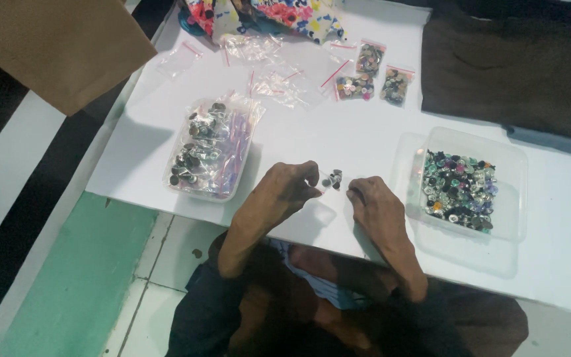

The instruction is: Sorting and picking small black buttons from a container and placing them on a table

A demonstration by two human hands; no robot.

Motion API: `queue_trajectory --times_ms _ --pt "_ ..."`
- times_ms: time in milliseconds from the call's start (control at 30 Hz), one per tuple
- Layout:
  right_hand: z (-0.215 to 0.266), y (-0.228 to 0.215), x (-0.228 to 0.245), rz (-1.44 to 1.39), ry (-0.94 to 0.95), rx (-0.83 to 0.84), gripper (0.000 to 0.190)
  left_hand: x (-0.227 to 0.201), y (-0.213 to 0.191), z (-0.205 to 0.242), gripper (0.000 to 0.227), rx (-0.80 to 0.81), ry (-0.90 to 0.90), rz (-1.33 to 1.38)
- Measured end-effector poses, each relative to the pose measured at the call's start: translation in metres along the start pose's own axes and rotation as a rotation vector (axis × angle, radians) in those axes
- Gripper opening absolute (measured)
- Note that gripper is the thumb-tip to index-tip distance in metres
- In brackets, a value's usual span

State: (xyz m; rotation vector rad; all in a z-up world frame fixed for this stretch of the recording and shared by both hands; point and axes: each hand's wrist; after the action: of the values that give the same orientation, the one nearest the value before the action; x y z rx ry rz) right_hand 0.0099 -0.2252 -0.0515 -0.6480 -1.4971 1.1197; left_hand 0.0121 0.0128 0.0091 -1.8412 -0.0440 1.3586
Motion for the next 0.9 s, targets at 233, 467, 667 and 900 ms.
queue_trajectory --times_ms 233,467,667,900 --pt "0.008 -0.018 0.018 -0.496 -0.091 -0.206 0.015 0.001 0.003 -0.004 0.02 0.001 -0.009 0.016" --pt "0.0 -0.043 0.054 -0.372 -0.431 -0.257 0.023 -0.002 0.001 -0.004 0.016 0.014 -0.015 0.047" --pt "-0.02 -0.03 0.028 -0.087 -0.29 -0.065 0.027 0.002 -0.009 0.009 0.014 -0.034 0.004 0.042" --pt "-0.032 -0.002 0.0 -0.02 -0.106 0.177 0.037 0.017 -0.004 0.009 0.018 -0.047 0.02 0.144"
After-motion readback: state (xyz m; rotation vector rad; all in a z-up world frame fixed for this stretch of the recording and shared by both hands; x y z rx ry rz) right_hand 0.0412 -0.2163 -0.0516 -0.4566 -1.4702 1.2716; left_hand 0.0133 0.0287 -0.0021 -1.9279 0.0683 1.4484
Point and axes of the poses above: each hand's wrist, its own z-axis away from the middle knuckle, its own y-axis out of the palm, x = y × z, and after that the axes turned 12 degrees about x, right-handed
